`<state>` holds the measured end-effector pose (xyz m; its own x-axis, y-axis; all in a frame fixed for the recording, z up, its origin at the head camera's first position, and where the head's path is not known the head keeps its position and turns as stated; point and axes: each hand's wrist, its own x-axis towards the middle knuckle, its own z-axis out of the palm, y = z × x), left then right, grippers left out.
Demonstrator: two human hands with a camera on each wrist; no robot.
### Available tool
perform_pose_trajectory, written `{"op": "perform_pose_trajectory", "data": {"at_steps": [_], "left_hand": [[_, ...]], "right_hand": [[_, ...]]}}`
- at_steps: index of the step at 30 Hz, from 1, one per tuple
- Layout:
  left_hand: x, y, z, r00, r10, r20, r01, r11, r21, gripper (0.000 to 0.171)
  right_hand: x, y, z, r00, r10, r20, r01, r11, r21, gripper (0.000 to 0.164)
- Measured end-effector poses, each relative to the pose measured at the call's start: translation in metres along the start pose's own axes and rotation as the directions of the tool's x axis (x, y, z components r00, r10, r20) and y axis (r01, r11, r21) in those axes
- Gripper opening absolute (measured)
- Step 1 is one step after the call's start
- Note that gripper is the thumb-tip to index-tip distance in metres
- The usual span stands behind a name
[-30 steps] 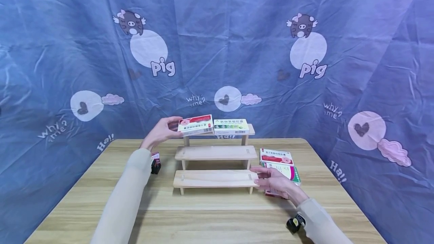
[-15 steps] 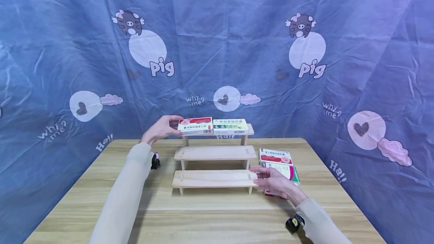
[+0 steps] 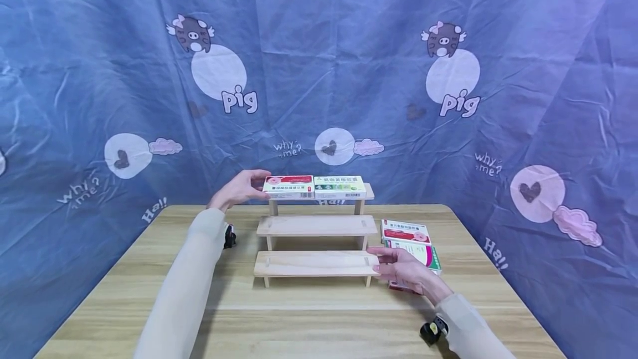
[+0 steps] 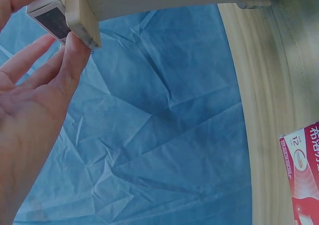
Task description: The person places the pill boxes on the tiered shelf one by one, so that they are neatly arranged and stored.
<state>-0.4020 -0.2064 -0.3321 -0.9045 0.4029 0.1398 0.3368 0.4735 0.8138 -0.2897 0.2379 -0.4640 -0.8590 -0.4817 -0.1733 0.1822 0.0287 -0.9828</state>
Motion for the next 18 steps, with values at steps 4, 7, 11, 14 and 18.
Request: {"op": "perform_pose_trajectory", "data": {"at_steps": [4,7,11,14,18], "left_hand": [[-0.0001,0.0005,-0.0002,1.0,0.0,0.008,0.0,1.0,-0.025,0.076],[0.0002,0.0009,0.0004,1.0,0.007,0.011,-0.007,0.999,-0.038,0.078],[0.0009,0.001,0.0017,1.0,0.004,0.002,-0.004,1.0,-0.029,0.079],[0.0009,0.0006,0.0024,1.0,0.002,-0.005,-0.002,1.0,-0.012,0.079],[0.0014,-0.0011,0.0033,1.0,0.007,-0.007,-0.007,1.0,0.0,0.079]], "right_hand": [[0.0002,0.0,-0.0009,1.0,0.002,0.004,-0.002,1.0,0.005,0.059],[0.001,-0.0001,-0.0015,1.0,0.015,-0.016,-0.016,1.0,-0.013,0.059],[0.0018,-0.0009,-0.0014,0.998,0.033,-0.046,-0.035,0.999,-0.037,0.059],[0.0021,-0.0012,-0.0008,0.998,0.036,-0.048,-0.038,0.998,-0.042,0.059],[0.0024,-0.0004,-0.0006,0.998,0.04,-0.05,-0.042,0.998,-0.039,0.059]]}}
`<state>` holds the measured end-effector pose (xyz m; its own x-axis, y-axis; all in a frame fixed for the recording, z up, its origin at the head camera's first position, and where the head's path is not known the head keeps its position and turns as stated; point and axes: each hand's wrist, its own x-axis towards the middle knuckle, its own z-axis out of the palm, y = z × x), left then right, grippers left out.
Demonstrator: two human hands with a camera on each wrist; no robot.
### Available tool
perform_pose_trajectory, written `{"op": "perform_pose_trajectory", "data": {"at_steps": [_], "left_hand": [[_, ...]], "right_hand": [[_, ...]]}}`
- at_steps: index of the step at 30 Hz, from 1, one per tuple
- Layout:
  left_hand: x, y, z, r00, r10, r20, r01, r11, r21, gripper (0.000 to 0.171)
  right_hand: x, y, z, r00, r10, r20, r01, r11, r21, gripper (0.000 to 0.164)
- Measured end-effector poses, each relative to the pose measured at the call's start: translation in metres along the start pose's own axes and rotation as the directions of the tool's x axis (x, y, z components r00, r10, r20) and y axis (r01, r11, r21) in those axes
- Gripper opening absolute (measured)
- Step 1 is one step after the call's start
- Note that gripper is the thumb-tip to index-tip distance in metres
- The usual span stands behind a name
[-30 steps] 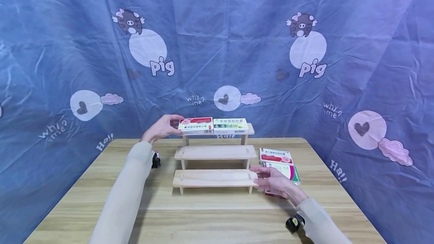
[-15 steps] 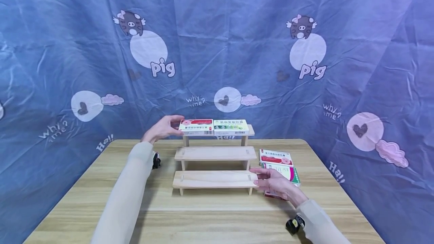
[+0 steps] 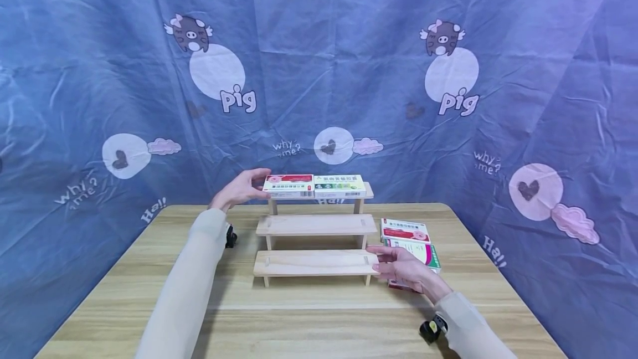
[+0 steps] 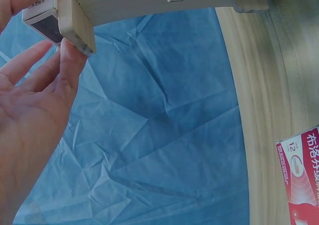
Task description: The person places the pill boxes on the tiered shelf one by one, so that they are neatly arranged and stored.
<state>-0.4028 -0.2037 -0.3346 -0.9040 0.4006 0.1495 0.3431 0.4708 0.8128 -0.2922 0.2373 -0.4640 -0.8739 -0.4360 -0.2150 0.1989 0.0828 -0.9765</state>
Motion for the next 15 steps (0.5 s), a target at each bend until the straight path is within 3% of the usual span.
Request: {"op": "perform_pose_trajectory", "data": {"at_steps": [15], "left_hand": [[-0.0013,-0.0013,0.0001,1.0,0.009,0.008,-0.009,0.999,-0.043,0.079]], "right_hand": [[0.0001,0.0014,0.0,1.0,-0.004,0.005,0.004,1.0,0.021,0.059]]}}
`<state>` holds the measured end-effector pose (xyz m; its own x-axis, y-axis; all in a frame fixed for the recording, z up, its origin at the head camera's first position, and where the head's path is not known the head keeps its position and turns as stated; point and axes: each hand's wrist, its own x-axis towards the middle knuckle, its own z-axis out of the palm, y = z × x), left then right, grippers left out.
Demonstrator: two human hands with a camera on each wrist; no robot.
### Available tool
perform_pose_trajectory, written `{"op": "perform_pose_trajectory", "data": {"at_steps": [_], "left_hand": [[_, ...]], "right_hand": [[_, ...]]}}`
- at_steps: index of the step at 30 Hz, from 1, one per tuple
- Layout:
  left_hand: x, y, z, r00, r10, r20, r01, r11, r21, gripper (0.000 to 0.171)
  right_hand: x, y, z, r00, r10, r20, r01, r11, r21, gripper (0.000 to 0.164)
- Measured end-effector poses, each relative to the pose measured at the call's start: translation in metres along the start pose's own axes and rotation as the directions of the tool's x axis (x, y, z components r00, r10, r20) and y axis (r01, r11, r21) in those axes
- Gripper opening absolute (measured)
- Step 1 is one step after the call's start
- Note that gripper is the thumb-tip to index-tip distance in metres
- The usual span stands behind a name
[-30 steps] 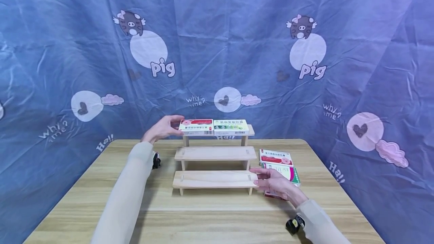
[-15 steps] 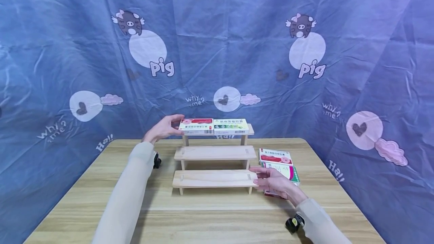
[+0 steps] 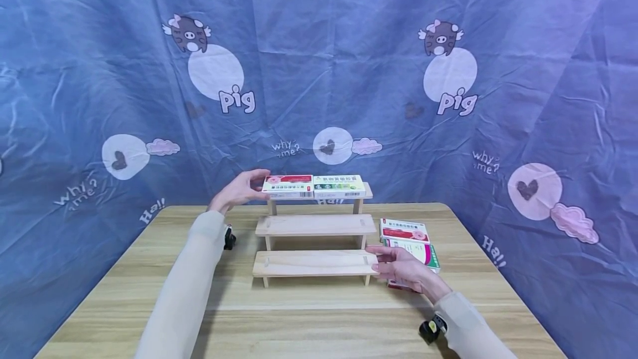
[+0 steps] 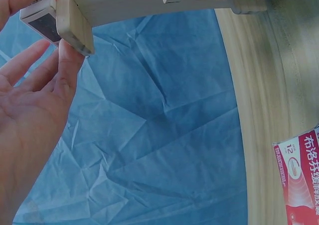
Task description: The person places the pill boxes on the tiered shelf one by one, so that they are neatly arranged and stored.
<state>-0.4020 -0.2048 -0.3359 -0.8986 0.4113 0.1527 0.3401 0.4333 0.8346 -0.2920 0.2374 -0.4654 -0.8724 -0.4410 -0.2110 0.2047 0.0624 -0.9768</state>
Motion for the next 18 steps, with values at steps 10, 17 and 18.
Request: {"op": "perform_pose_trajectory", "data": {"at_steps": [10,17,18], "left_hand": [[-0.0032,-0.0012,-0.001,1.0,0.015,0.004,-0.014,1.0,-0.018,0.079],[-0.0086,-0.0029,0.0002,0.998,-0.029,-0.064,0.026,0.999,-0.04,0.08],[-0.0094,-0.0035,0.0003,0.996,-0.039,-0.081,0.035,0.998,-0.046,0.08]], "right_hand": [[-0.0001,-0.0003,-0.0002,1.0,-0.008,0.003,0.008,1.0,0.006,0.059],[-0.0011,-0.0004,0.0005,1.0,0.0,-0.001,0.0,1.0,0.011,0.059],[-0.0013,-0.0003,0.0005,1.0,0.0,0.0,0.0,1.0,0.012,0.059]]}}
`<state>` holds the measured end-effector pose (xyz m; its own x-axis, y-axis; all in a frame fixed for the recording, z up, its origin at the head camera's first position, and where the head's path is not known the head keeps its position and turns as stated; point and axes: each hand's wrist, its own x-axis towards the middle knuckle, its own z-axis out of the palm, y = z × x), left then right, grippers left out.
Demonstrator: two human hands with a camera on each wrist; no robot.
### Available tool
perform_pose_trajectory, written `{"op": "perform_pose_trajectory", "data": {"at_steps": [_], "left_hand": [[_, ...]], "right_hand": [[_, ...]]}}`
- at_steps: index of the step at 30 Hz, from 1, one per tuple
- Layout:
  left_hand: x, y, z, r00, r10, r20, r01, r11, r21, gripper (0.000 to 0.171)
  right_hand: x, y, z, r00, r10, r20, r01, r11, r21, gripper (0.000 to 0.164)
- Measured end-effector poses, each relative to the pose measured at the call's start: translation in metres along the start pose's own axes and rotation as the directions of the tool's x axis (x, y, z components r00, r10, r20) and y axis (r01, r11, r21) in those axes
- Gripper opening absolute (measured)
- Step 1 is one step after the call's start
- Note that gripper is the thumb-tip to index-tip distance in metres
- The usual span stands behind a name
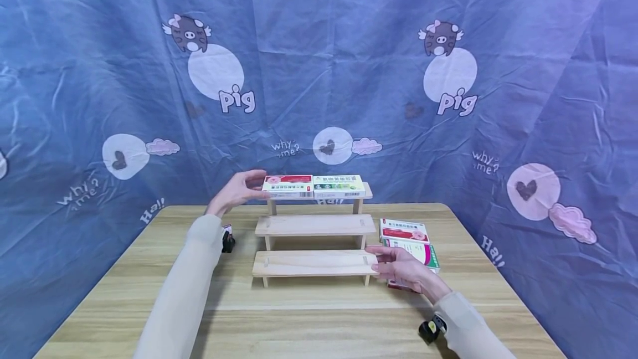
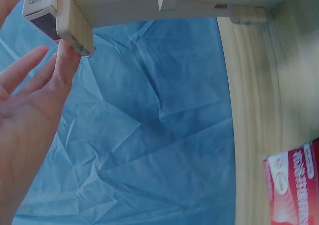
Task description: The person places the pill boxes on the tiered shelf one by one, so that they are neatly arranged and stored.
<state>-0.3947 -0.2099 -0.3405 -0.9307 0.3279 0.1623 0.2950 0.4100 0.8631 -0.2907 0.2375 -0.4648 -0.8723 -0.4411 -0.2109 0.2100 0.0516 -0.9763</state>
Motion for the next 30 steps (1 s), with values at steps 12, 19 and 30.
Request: {"op": "perform_pose_trajectory", "data": {"at_steps": [12,19,30], "left_hand": [[-0.007,-0.003,-0.001,0.979,0.014,-0.205,-0.02,0.999,-0.026,0.05],[-0.018,-0.01,-0.005,0.975,-0.038,-0.217,0.025,0.998,-0.063,0.039],[-0.04,-0.029,-0.012,0.983,-0.07,-0.169,0.061,0.996,-0.06,0.043]], "right_hand": [[0.001,0.004,-0.001,0.999,-0.019,0.027,0.018,1.0,0.019,0.06],[0.002,0.004,-0.002,0.999,-0.028,0.039,0.027,0.999,0.021,0.06],[0.002,0.003,-0.001,0.999,-0.025,0.035,0.024,0.999,0.022,0.06]]}}
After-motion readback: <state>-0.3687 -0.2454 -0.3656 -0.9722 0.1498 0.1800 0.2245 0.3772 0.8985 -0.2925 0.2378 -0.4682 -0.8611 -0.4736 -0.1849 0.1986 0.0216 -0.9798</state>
